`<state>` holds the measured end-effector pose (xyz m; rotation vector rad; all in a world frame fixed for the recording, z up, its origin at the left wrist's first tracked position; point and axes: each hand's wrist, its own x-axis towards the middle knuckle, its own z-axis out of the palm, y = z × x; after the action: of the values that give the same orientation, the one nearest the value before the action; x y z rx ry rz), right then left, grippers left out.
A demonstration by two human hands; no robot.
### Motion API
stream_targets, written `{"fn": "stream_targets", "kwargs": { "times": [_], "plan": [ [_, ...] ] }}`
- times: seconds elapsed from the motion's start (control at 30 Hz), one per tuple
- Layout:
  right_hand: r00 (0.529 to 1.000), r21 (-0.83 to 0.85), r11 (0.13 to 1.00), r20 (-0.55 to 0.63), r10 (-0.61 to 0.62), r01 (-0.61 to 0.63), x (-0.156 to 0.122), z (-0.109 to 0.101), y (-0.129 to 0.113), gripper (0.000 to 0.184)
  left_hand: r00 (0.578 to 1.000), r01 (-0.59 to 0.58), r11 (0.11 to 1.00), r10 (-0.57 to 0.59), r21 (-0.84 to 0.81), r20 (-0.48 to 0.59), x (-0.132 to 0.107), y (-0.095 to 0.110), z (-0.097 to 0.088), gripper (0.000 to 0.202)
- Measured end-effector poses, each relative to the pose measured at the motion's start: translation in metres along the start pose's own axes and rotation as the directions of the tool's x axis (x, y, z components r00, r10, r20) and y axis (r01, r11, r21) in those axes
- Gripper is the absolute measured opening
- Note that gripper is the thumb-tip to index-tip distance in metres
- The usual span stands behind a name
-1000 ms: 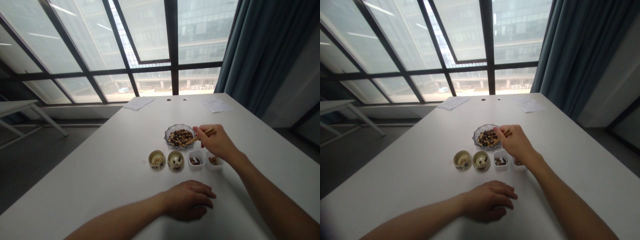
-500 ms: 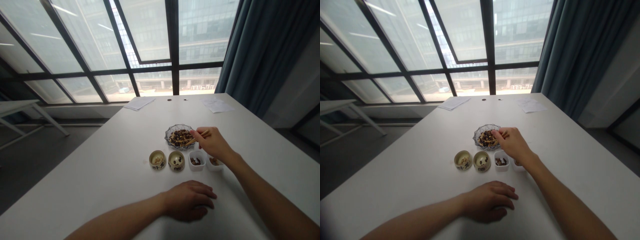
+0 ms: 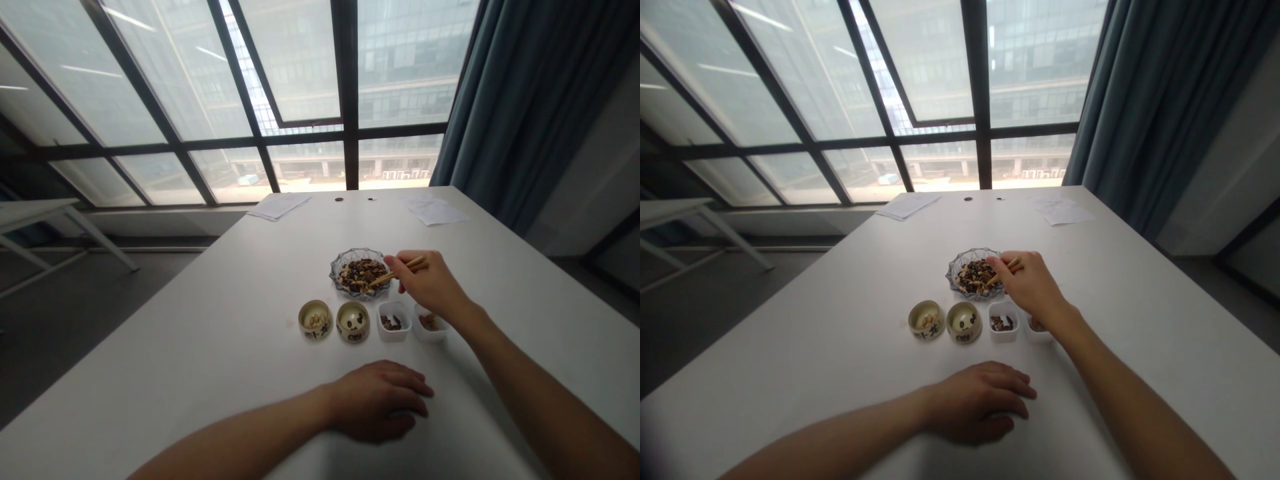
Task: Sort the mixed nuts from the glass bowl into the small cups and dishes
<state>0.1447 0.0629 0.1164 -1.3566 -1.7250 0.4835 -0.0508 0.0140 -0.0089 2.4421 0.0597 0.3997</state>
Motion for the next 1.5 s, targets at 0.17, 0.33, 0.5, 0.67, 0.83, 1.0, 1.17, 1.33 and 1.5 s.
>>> {"fn": "stream_targets", "kwargs": {
  "times": [0.17, 0.33, 0.5, 0.67, 0.83, 1.0, 1.17, 1.33, 1.5],
  "plan": [
    [0.997, 0.023, 0.998, 0.06, 0.049, -0.05, 0.0, -0.002, -0.001, 0.044, 1.0, 0.002, 1.0, -0.002, 0.004, -0.006, 0.0, 0.0, 0.0, 0.027],
    [0.993, 0.086, 0.992, 0.087, 0.085, -0.092, 0.002, 0.001, 0.004, 0.039, 1.0, -0.001, 1.0, 0.001, -0.001, 0.0, 0.0, -0.001, 0.0, 0.028],
    [0.991, 0.091, 0.991, 0.104, 0.09, -0.099, 0.002, 0.007, 0.008, 0.043, 1.0, 0.008, 1.0, -0.008, -0.005, 0.005, 0.0, 0.0, 0.0, 0.027],
    [0.995, 0.074, 0.995, 0.081, 0.059, -0.065, 0.003, 0.01, 0.013, 0.048, 1.0, 0.006, 1.0, -0.006, 0.005, -0.006, 0.001, 0.001, 0.0, 0.026],
    [0.998, 0.077, 0.996, 0.042, 0.048, -0.051, 0.002, 0.005, 0.011, 0.049, 1.0, 0.004, 1.0, -0.004, 0.002, 0.007, 0.0, 0.0, -0.001, 0.027],
    [0.999, 0.09, 0.995, 0.007, 0.043, -0.043, -0.001, -0.007, -0.003, 0.05, 1.0, 0.018, 1.0, -0.018, -0.005, 0.017, 0.0, 0.001, -0.001, 0.028],
    [0.999, 0.053, 0.998, -0.039, 0.02, -0.018, -0.009, -0.028, -0.024, 0.049, 0.999, 0.027, 1.0, -0.027, -0.016, 0.018, 0.001, 0.002, -0.002, 0.027],
    [0.991, -0.061, 0.998, -0.134, -0.014, 0.005, -0.024, -0.07, -0.039, 0.049, 0.999, 0.033, 0.999, -0.033, -0.002, 0.013, 0.001, 0.003, -0.002, 0.026],
    [0.984, -0.189, 0.982, -0.175, -0.036, 0.003, -0.043, -0.111, -0.041, 0.046, 1.0, 0.025, 1.0, -0.025, -0.012, 0.015, 0.001, 0.002, -0.002, 0.027]
  ]
}}
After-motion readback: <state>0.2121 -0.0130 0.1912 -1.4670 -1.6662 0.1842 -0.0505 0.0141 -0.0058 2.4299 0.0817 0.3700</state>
